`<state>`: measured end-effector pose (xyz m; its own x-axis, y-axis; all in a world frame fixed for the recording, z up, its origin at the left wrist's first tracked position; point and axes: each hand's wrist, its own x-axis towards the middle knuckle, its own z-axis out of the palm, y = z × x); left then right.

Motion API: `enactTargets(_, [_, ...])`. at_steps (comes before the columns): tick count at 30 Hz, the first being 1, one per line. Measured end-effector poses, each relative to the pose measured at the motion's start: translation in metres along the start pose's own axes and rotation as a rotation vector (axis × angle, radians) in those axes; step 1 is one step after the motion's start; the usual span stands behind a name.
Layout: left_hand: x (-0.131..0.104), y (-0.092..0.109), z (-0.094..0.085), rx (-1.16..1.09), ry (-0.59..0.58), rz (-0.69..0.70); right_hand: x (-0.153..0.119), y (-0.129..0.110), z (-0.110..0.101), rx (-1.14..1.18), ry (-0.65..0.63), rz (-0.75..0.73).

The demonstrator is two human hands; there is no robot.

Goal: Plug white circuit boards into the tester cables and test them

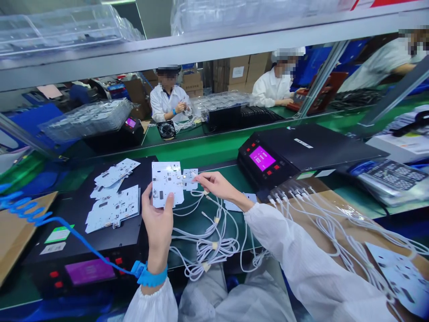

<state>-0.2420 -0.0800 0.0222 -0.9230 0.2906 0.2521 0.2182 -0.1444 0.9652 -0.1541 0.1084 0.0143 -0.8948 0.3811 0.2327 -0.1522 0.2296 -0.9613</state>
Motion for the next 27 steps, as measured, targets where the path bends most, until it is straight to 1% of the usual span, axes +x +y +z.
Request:
enactTargets(4, [-0.001,0.002,0.000,-0.057,0.003,-0.009,0.001,0.000,-0.002,0.013,-0.075,0.020])
enactTargets(7, [-0.001,0.000,-0.001,-0.057,-0.007,0.012,0.000,0.000,-0.003,-0.014,-0.118,0.016])
enactTargets(11, [-0.002,-0.001,-0.002,-0.046,-0.037,0.032,0.000,0.002,-0.002,-0.005,-0.123,0.021])
enactTargets(15, [-0.005,0.004,-0.001,-0.089,-0.036,-0.003,0.001,0.006,-0.001,0.033,-0.104,0.008])
enactTargets(19, [-0.006,0.009,-0.001,-0.124,-0.036,-0.027,0.001,0.007,-0.003,0.050,-0.131,0.017])
enactTargets(25, [-0.004,0.007,-0.006,-0.170,-0.072,-0.068,0.001,0.000,-0.012,0.139,-0.254,0.075])
enactTargets(27, [-0.003,0.007,-0.007,-0.153,-0.087,-0.092,0.002,-0.001,-0.015,0.144,-0.268,0.093])
